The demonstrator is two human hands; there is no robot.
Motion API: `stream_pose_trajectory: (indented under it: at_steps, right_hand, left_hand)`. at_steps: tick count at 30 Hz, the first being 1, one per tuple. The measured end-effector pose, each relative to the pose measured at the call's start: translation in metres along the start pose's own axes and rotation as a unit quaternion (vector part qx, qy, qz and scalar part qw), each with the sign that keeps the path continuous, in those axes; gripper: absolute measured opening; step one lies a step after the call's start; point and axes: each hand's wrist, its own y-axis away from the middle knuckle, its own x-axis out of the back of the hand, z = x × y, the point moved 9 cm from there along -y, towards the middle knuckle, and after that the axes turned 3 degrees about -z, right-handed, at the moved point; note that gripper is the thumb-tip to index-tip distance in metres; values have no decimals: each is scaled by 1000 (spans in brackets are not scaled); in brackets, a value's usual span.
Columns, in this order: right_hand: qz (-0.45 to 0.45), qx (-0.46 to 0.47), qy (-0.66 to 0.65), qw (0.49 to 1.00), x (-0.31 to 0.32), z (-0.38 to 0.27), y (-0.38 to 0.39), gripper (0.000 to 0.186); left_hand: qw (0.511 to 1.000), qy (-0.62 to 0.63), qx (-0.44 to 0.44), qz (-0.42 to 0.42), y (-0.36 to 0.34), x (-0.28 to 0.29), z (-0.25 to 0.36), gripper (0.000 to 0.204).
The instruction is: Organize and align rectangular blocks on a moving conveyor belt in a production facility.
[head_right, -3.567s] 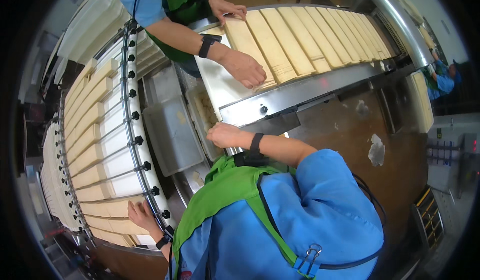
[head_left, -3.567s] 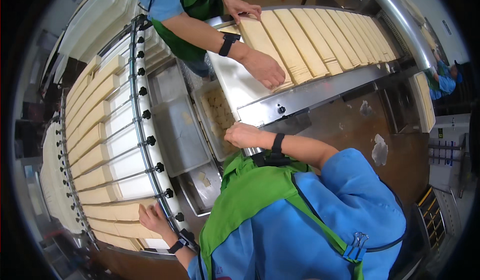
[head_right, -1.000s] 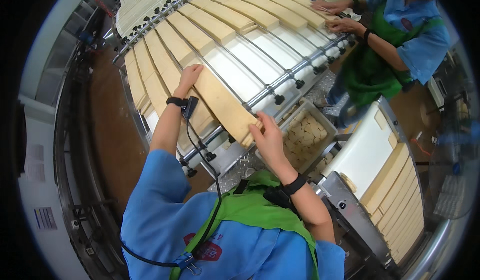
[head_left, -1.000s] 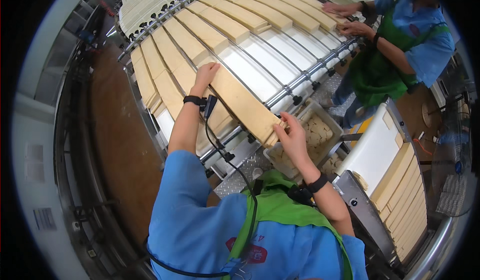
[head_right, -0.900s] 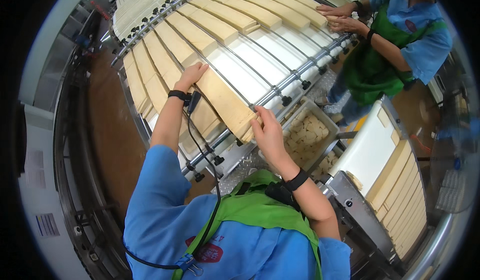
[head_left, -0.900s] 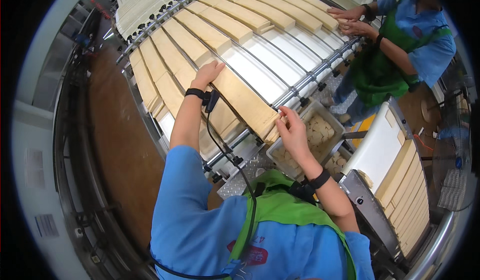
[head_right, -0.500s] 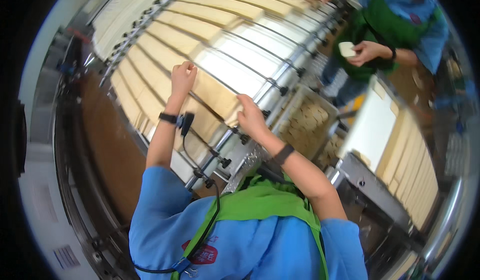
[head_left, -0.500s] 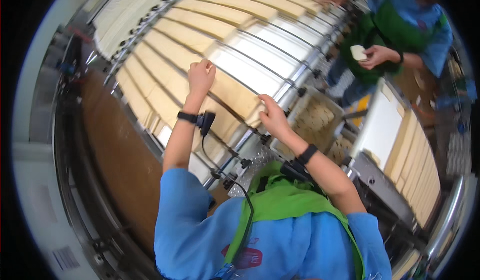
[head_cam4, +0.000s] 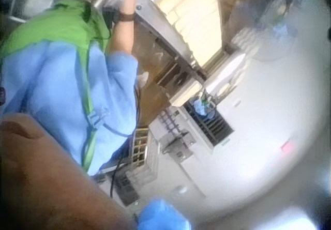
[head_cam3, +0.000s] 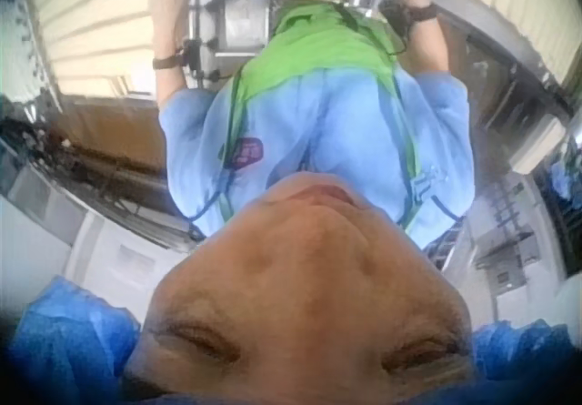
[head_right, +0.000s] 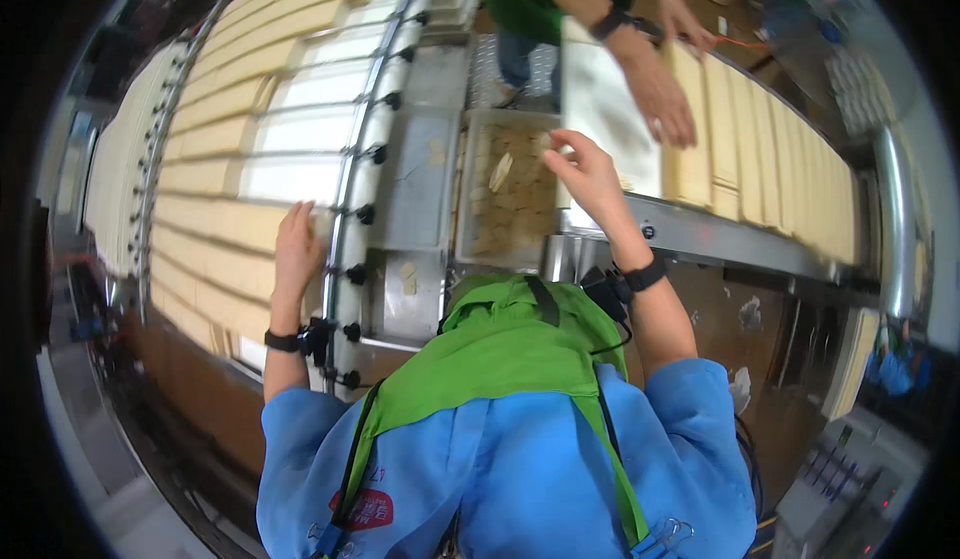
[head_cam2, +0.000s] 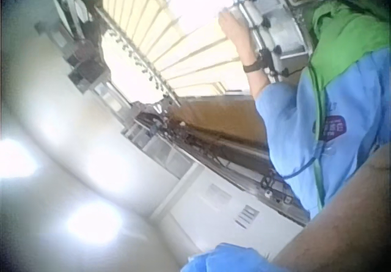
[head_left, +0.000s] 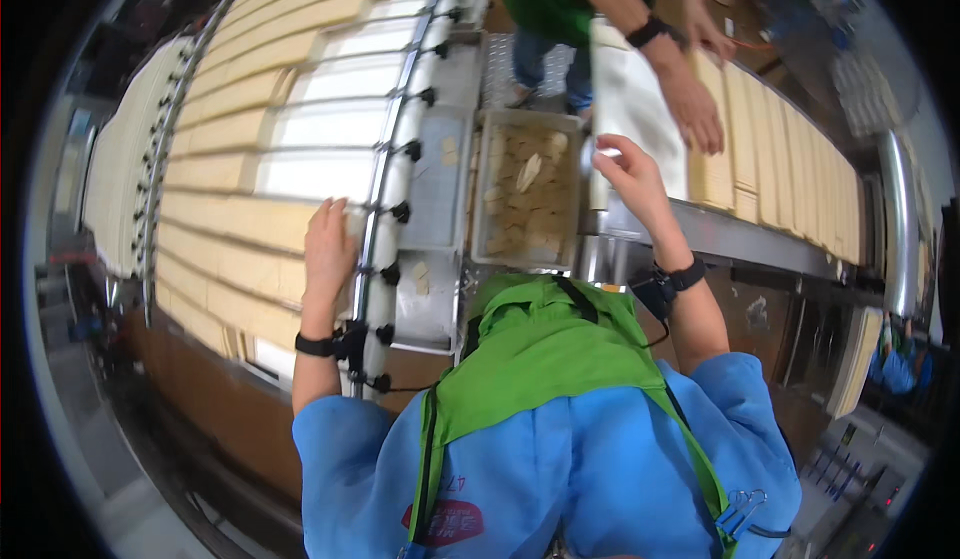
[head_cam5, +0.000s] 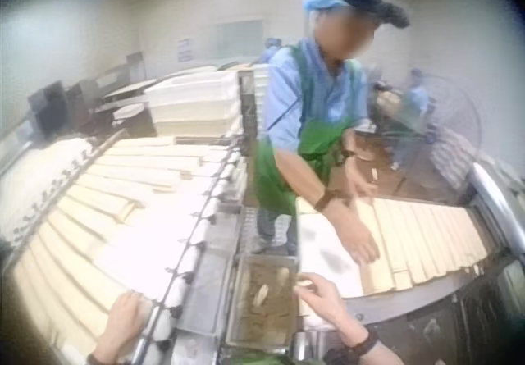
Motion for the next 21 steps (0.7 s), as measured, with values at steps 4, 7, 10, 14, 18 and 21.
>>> stream_pose_trajectory:
  at_steps: [4, 7, 10, 14, 18, 21]
  right_hand:
    - [109, -55, -64, 990, 102, 59, 47, 32]
    - [215, -82, -44, 972, 163, 87, 81, 30]
    - [298, -81, 50, 950, 210, 115, 103, 34]
    - [296, -159, 252, 908, 231, 159, 104, 60]
    - [287, -156, 213, 921, 229, 160, 76, 57]
    - [300, -136, 219, 919, 233, 156, 63, 51]
  left_hand:
    - [999, 46, -13, -15, -39, 4, 57, 43]
    - [988, 121, -94, -1, -81, -5, 136, 34]
    - [966, 166, -199, -20, -124, -22, 231, 29]
    - [917, 208, -339, -38, -167, -44, 373, 29]
    - [863, 250, -435, -54, -204, -75, 488, 32]
    - [866, 250, -423, -98, -249, -128, 547, 37]
